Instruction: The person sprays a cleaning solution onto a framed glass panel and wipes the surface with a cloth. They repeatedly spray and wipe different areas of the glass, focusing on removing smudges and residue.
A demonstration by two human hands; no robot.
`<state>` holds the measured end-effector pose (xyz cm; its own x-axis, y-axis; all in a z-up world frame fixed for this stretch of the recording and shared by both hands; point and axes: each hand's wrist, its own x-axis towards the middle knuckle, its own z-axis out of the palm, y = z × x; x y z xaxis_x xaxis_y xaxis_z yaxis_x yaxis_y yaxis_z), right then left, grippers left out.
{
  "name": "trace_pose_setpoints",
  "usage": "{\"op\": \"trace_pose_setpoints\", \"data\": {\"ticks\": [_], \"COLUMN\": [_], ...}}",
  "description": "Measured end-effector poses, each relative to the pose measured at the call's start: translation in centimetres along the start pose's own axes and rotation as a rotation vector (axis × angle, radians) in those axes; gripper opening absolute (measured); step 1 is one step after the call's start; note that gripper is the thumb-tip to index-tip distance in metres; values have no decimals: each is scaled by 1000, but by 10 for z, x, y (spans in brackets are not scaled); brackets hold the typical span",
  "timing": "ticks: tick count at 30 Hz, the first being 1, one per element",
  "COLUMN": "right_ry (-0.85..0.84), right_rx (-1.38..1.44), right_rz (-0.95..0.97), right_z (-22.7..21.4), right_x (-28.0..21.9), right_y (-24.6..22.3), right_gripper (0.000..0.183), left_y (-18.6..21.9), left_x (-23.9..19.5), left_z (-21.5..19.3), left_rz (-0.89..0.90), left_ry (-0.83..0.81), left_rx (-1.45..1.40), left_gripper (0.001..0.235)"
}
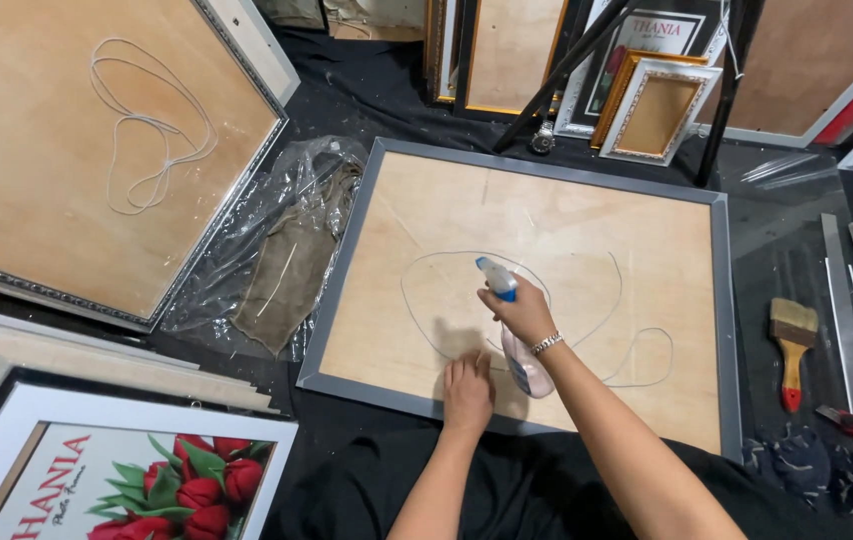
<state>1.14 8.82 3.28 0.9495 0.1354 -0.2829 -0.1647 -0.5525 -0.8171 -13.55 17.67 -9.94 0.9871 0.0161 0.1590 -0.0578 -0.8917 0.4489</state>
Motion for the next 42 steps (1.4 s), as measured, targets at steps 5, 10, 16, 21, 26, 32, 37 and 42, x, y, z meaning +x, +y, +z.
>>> {"op": "trace_pose_setpoints", "data": {"ticks": [5,10,16,21,26,32,37,42], "right_ry": [39,22,113,259,443,884,1149,1141], "right_rx": [-53,-31,287,351,-98,-292,-300,-350], "right_rz": [11,46,90,32,-130,-84,-215,-137], "right_z": [12,1,-50,-107,-187,-295,-364,-389], "right_x": [40,24,-3,-6,-12,15,58,92], "right_y": [-4,-16,1,67,119,204,260,293], "right_gripper": [34,39,54,25,43,61,54,37], "left_y": [-12,-5,-11,29,83,81,80,90], "left_x": [-1,-1,4,31,66,67,66,77], "left_z": [11,2,44,28,-10,23,26,9], "left_rz": [39,86,120,-216,-403,-482,-469,-529], "left_ry": [27,16,54,-544,-853,-852,-871,-939], "left_rx": [47,140,273,328,242,320,357,300], "left_gripper": [36,25,83,114,122,135,135,130]}}
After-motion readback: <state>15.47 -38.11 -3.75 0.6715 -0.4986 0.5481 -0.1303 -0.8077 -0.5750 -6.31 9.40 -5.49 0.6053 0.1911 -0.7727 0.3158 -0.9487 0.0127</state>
